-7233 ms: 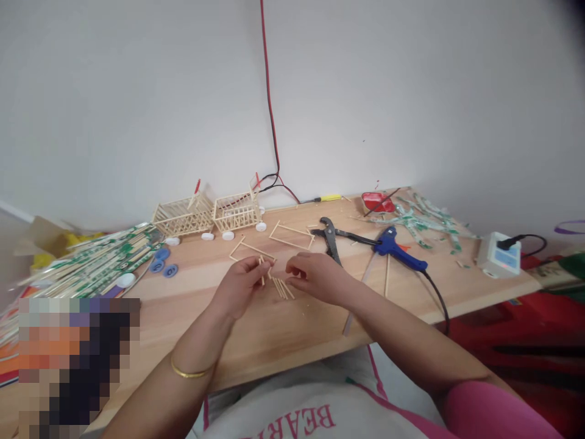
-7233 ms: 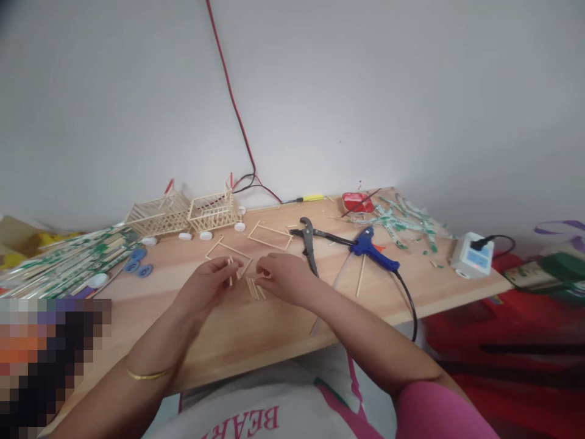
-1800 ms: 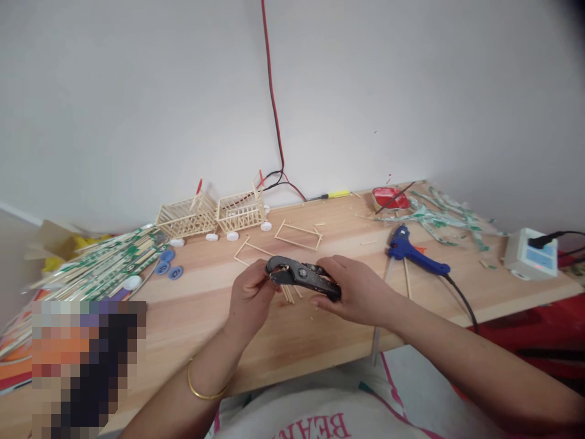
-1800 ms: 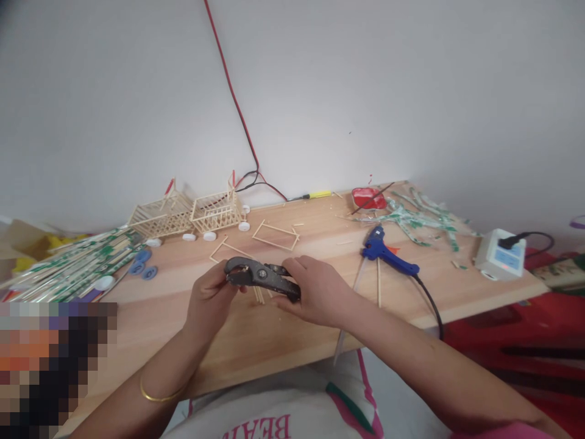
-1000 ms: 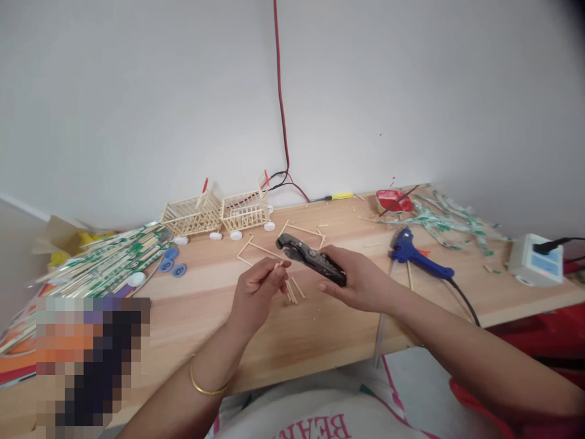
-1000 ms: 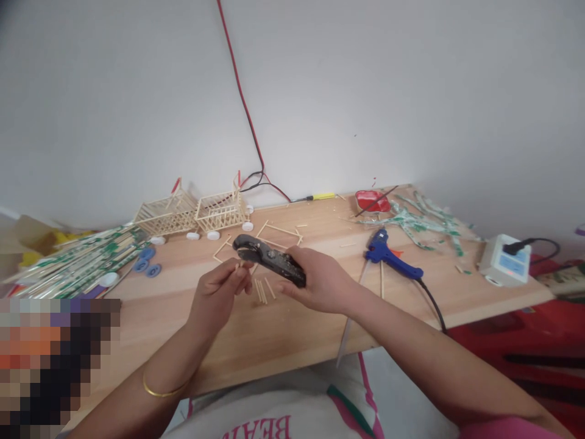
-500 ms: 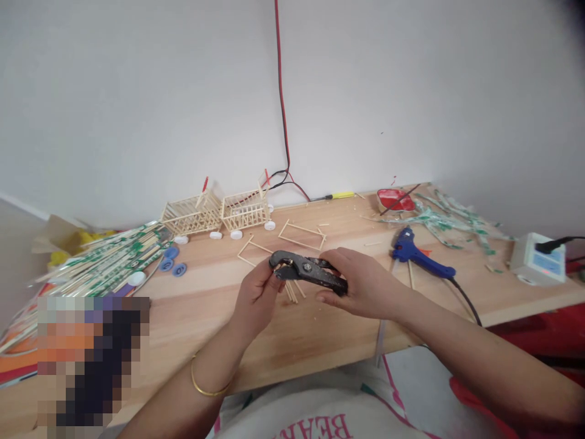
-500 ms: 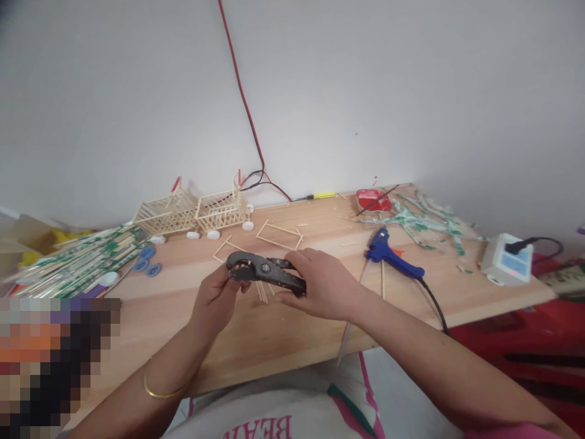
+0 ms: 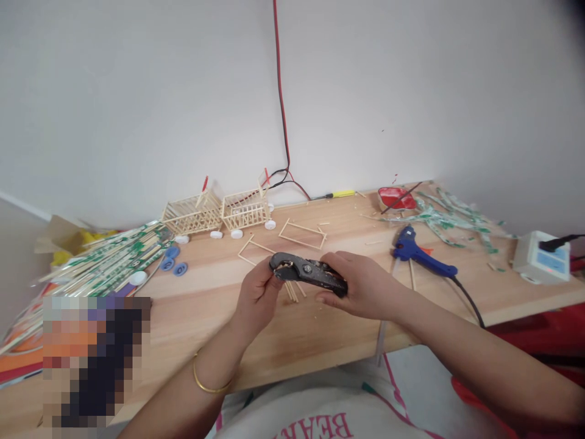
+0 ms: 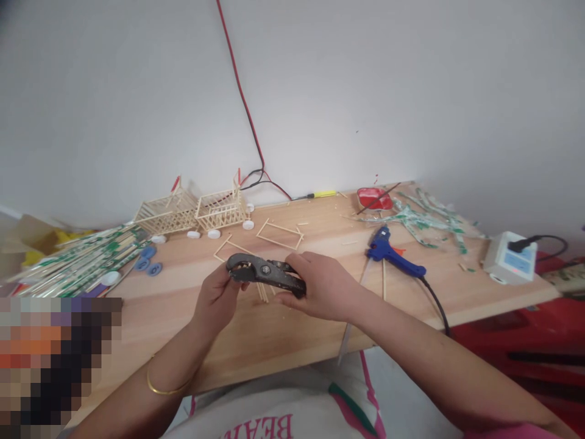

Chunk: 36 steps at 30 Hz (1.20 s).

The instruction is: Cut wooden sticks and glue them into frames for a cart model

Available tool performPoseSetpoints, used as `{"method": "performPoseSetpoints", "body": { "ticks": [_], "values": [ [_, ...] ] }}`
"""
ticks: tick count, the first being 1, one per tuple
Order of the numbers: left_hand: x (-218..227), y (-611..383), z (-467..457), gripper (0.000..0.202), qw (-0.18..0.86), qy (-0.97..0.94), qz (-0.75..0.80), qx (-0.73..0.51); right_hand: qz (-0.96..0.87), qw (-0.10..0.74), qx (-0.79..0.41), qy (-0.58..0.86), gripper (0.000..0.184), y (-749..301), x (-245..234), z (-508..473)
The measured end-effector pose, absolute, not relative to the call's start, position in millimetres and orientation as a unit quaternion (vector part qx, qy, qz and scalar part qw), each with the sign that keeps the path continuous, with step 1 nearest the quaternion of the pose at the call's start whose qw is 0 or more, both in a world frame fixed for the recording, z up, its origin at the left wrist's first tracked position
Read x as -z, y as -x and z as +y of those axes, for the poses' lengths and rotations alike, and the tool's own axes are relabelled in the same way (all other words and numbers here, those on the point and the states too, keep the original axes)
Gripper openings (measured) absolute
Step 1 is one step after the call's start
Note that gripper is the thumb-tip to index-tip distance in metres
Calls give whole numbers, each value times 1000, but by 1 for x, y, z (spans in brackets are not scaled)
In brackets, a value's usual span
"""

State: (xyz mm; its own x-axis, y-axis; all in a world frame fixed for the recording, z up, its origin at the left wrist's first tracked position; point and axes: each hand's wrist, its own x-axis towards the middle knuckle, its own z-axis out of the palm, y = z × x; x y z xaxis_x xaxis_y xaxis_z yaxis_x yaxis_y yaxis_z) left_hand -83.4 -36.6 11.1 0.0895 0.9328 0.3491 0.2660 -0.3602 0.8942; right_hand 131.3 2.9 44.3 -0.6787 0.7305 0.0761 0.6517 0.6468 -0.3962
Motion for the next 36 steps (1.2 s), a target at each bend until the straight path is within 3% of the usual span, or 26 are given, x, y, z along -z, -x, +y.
{"method": "performPoseSetpoints", "body": {
  "ticks": [15,18,22,26,31,36],
  "values": [
    [-5,82,-38,20,310,-645,493,-495,-891,81,-108,433,36,-127,-35,1],
    [-3,81,-37,24,375,-612,488,-496,-876,110,-163,441,34,-131,-38,7],
    [-3,76,-35,31,549,-498,438,-509,-866,140,-196,438,34,-135,-41,13],
    [-8,74,-33,22,682,-369,354,-522,-830,180,-269,454,23,-133,-40,10],
    [-11,74,-30,13,746,-242,315,-535,-771,261,-357,458,31,-119,-41,4],
    [-8,71,-29,11,759,-179,303,-548,-781,289,-363,418,45,-96,-39,1]
  ]
}}
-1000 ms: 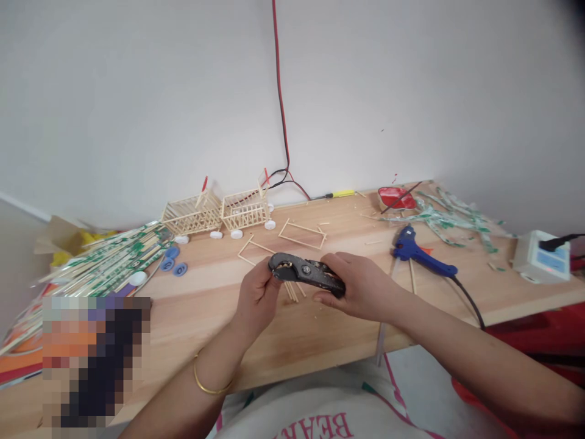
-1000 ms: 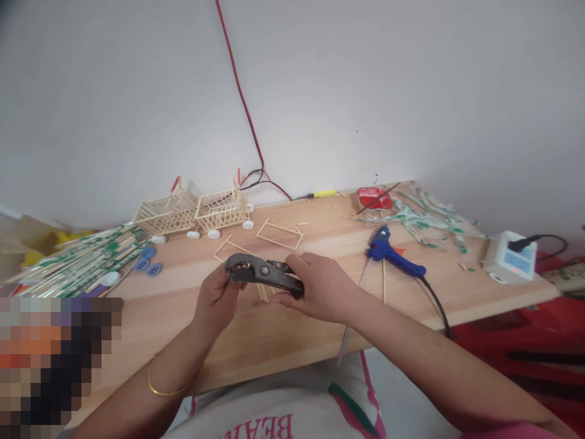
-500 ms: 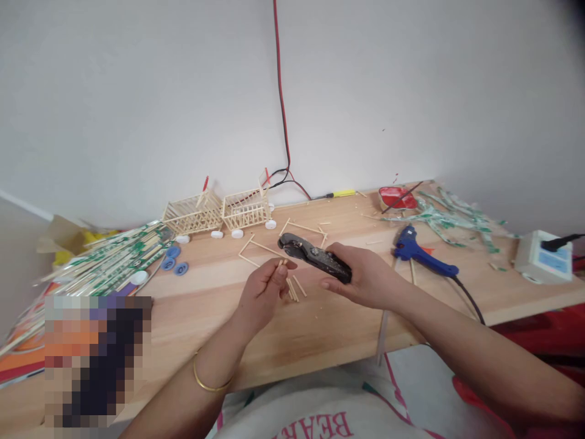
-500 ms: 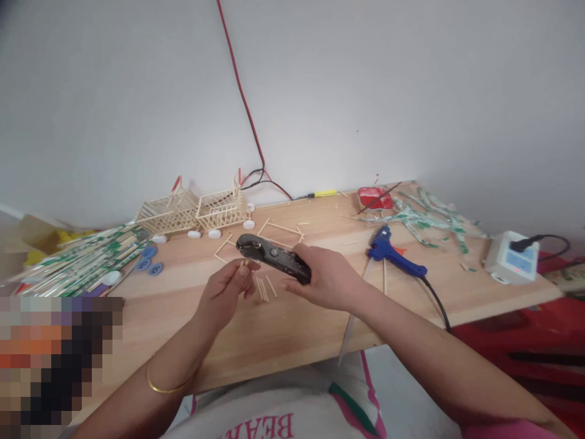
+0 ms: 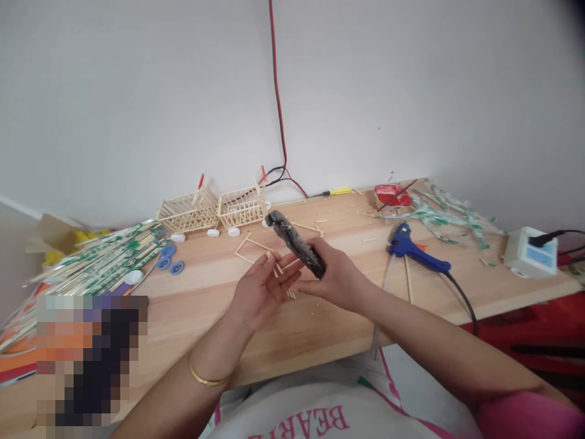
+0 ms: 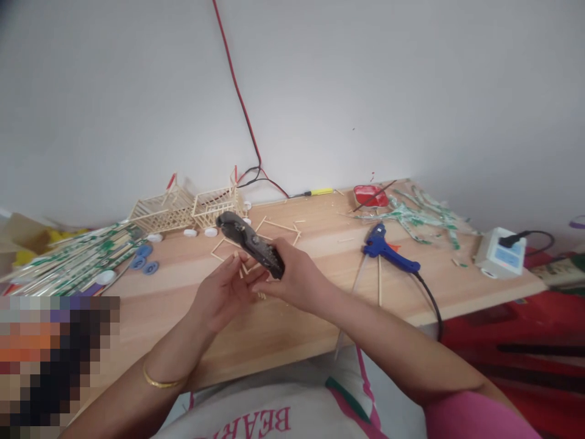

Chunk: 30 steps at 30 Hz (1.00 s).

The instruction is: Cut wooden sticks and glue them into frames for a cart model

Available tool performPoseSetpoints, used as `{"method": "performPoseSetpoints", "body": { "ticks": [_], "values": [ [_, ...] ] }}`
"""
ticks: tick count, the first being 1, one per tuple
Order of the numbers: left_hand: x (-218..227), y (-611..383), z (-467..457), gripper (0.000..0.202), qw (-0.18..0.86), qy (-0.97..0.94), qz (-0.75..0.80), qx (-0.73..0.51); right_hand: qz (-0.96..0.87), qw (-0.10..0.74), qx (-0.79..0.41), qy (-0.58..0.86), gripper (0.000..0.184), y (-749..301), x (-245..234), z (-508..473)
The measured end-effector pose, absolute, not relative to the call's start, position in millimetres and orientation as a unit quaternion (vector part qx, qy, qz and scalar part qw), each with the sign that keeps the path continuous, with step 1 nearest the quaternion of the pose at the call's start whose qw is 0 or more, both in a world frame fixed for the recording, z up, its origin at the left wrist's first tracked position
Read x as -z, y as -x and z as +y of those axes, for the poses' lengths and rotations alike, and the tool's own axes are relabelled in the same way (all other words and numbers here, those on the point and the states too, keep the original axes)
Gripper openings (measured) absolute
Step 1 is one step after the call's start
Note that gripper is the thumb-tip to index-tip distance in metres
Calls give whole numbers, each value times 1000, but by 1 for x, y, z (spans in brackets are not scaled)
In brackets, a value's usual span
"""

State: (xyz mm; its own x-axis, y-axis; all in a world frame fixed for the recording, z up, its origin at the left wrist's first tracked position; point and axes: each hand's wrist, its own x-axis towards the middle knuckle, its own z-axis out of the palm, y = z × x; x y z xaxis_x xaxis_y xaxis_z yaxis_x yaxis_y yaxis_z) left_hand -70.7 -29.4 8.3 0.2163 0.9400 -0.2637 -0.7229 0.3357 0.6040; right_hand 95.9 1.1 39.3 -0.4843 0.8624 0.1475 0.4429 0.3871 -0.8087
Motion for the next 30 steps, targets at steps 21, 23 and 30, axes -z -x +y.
{"method": "performPoseSetpoints", "body": {
  "ticks": [21,23,30],
  "values": [
    [-4,66,-36,24,665,-313,425,-528,-797,300,-340,399,44,-80,-22,18],
    [-3,68,-36,26,645,-369,444,-502,-769,291,-413,393,39,-84,-27,22],
    [-2,66,-38,25,723,-392,386,-418,-739,274,-526,321,18,-92,-42,26]
  ]
}}
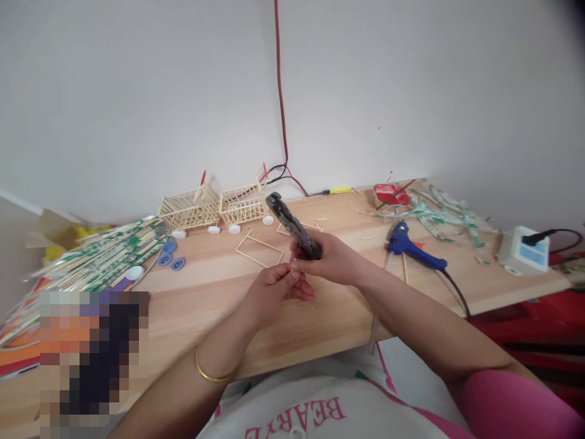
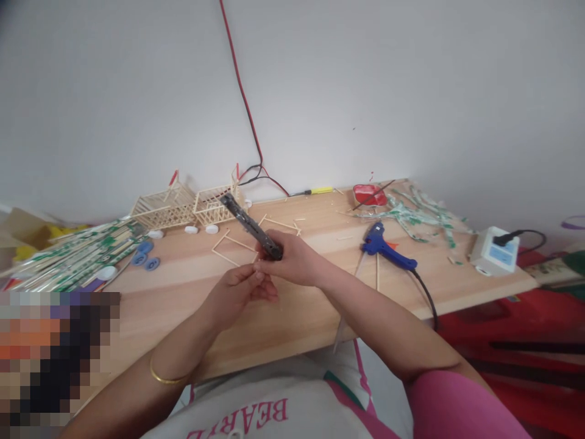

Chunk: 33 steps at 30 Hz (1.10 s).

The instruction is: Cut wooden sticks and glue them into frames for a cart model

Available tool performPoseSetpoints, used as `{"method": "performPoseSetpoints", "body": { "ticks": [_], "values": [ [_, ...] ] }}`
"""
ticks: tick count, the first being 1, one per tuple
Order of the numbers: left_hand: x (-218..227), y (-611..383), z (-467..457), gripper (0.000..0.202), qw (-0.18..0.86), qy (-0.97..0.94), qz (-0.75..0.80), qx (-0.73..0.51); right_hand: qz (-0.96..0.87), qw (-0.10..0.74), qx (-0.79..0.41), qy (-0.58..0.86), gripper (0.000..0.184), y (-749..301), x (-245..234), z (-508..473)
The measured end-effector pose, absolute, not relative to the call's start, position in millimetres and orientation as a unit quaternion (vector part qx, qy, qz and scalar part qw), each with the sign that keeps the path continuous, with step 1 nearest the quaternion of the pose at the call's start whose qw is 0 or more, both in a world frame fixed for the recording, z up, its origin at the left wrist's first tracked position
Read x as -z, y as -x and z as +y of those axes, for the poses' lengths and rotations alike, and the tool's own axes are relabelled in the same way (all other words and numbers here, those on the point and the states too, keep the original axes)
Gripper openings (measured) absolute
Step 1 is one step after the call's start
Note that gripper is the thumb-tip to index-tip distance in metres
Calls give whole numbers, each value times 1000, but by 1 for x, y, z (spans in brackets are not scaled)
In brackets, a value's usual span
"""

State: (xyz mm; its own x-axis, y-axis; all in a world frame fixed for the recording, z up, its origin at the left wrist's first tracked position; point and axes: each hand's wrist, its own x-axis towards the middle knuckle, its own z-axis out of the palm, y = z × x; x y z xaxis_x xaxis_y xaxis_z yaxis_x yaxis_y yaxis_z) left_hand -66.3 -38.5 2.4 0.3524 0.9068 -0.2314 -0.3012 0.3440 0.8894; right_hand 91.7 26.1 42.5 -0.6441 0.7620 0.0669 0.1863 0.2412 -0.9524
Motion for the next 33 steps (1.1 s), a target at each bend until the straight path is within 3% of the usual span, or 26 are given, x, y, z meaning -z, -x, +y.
{"method": "performPoseSetpoints", "body": {
  "ticks": [5,10,15,20,24,29,33],
  "values": [
    [-5,71,-37,30,766,-339,361,-410,-747,245,-515,341,20,-98,-47,32],
    [-4,76,-34,28,722,-376,419,-403,-749,210,-526,345,20,-98,-49,36],
    [-5,76,-33,26,697,-366,451,-420,-745,241,-523,337,20,-91,-41,31],
    [-7,74,-32,23,720,-267,426,-479,-761,277,-457,368,45,-89,-28,17],
    [-6,72,-34,22,728,-245,411,-492,-792,306,-368,378,36,-84,-22,8],
    [-7,68,-38,25,709,-275,440,-478,-781,292,-407,372,28,-80,-19,7],
    [-10,68,-39,28,680,-320,444,-487,-774,263,-434,378,43,-89,-23,10]
  ]
}}
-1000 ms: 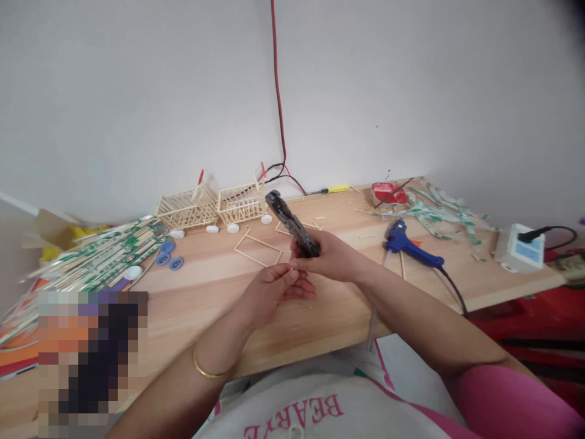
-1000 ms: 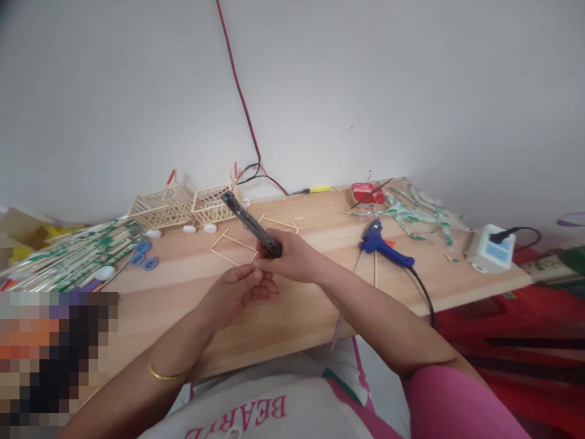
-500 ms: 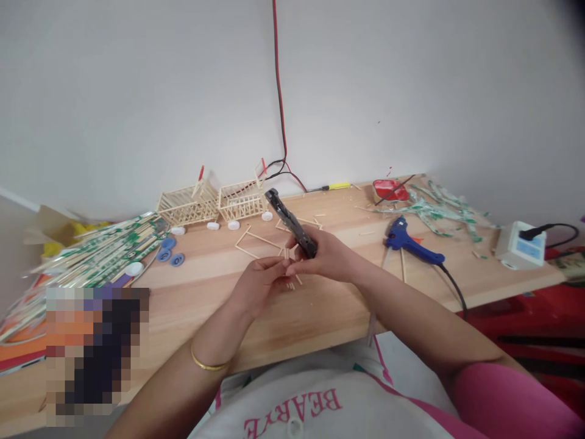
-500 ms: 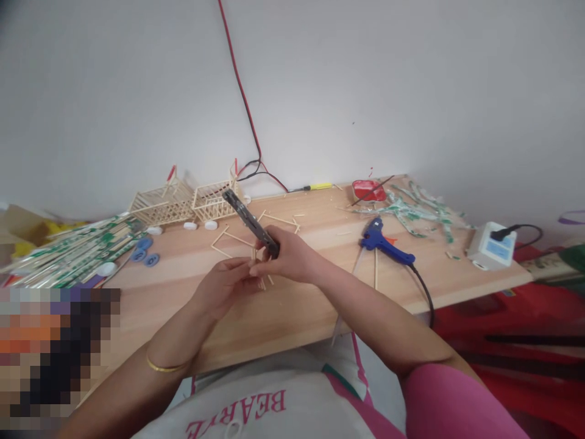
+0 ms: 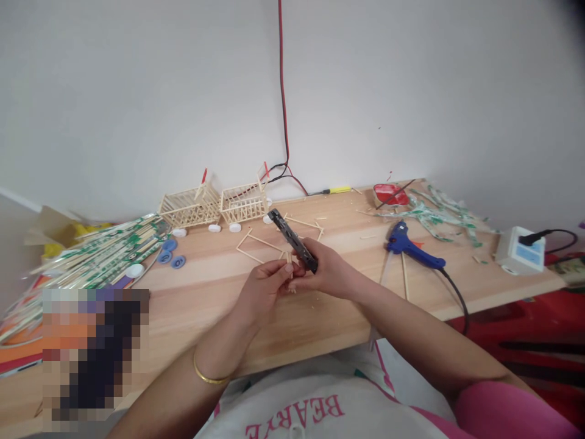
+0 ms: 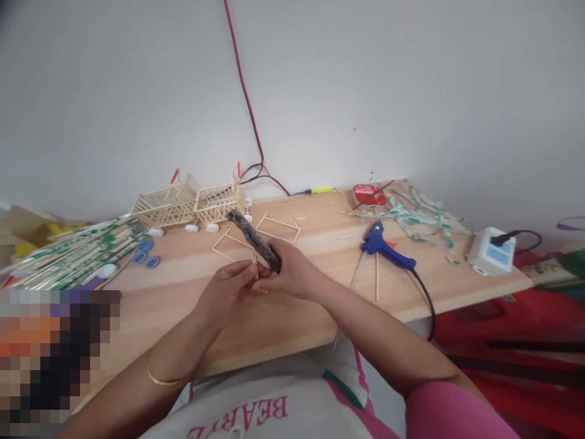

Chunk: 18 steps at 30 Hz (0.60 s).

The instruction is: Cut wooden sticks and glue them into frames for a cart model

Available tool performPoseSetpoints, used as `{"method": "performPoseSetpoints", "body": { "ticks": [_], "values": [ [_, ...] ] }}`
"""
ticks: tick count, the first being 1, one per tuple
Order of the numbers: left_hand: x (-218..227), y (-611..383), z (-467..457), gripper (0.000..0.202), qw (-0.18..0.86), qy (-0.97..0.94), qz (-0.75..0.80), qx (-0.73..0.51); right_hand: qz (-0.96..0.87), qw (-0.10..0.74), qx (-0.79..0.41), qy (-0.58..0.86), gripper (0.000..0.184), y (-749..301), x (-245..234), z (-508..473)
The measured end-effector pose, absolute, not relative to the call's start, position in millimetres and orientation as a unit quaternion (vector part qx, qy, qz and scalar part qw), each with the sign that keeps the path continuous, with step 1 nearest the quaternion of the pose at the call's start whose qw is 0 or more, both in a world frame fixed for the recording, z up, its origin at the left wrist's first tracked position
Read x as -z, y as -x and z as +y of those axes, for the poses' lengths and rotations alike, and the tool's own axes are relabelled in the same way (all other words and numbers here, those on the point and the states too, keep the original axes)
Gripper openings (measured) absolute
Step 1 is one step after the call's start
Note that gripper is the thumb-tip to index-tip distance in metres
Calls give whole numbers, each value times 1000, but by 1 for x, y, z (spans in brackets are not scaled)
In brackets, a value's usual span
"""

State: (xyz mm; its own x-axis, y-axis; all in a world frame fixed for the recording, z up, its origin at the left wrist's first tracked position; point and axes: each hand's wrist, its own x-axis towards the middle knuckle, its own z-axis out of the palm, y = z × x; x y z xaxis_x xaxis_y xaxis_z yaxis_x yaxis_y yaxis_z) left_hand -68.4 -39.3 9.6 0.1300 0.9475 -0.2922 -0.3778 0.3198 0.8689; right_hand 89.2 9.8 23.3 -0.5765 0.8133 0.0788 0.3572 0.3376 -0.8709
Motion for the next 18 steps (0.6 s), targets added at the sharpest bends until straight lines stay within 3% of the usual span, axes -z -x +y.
{"method": "performPoseSetpoints", "body": {
  "ticks": [7,18],
  "values": [
    [-14,74,-41,21,576,-444,450,-518,-844,207,-269,417,46,-130,-36,10],
    [-19,72,-44,18,530,-510,446,-510,-878,145,-191,415,45,-148,-52,-4]
  ]
}}
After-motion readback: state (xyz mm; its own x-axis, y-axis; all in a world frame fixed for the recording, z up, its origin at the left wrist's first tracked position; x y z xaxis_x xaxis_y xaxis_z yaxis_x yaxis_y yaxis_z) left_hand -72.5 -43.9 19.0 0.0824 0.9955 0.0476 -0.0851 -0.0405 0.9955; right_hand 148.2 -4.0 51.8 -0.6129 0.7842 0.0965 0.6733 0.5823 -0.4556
